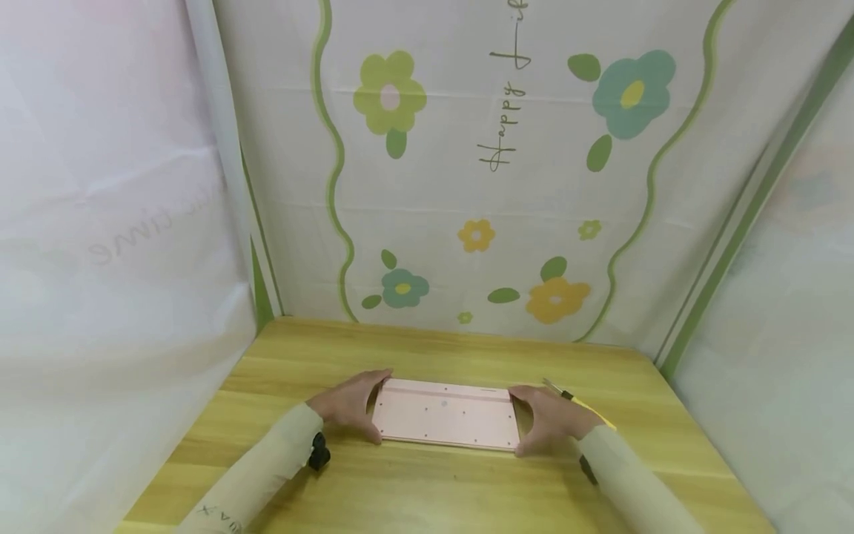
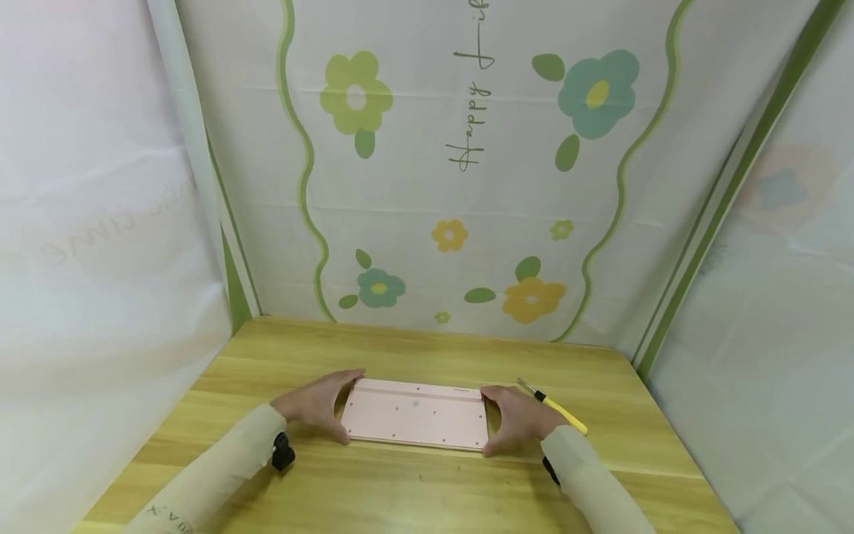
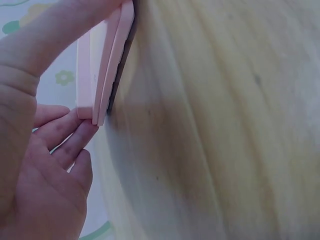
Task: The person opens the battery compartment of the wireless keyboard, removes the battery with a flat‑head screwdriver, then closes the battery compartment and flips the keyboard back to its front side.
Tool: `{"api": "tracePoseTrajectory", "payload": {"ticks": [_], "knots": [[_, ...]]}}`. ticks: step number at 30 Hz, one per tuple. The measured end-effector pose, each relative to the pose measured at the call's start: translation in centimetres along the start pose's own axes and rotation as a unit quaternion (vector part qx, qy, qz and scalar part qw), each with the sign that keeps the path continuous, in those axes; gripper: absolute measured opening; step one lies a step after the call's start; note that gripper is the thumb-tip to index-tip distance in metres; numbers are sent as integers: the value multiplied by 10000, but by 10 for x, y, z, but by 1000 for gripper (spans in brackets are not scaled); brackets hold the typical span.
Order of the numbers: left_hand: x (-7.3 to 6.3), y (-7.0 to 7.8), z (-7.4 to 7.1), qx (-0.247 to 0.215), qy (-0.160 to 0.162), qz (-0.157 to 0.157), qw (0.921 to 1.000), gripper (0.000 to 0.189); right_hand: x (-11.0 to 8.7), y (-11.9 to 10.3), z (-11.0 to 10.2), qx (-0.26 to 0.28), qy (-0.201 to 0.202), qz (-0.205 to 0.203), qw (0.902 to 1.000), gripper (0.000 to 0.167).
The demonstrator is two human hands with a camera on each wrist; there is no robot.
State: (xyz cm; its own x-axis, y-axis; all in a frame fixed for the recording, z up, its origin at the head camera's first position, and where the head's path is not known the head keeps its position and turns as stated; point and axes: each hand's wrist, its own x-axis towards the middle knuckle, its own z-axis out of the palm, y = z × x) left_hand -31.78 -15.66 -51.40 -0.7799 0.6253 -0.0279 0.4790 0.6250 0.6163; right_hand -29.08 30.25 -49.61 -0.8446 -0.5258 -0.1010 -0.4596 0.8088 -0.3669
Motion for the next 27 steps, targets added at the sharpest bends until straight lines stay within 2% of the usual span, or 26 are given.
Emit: {"api": "tracePoseTrajectory", "payload": {"ticks": [4,7,12,17,20,27], "knots": [[1,2,-4,38,-88,100,9999,133,0,-4,-12,87,-144,203,9997,115],[-1,-1,-4,51,-100,170,9998,133,3,-6,-17,198,-89,167,9996,105],[-5,-6,-3,-45,-98,167,9998,132,14,-10,-23,-30,361,-510,9980,73],[-9,-9,-5,-56,-112,26,9999,129,30,-17,-26,-276,785,-1215,9891,42],[-10,-9,-5,-19,-90,-22,10000,126,37,-22,-26,-142,838,-1386,9867,30],[-10,-9,-5,-62,-70,-172,9998,123,53,-22,-16,154,864,-1373,9866,16]]}}
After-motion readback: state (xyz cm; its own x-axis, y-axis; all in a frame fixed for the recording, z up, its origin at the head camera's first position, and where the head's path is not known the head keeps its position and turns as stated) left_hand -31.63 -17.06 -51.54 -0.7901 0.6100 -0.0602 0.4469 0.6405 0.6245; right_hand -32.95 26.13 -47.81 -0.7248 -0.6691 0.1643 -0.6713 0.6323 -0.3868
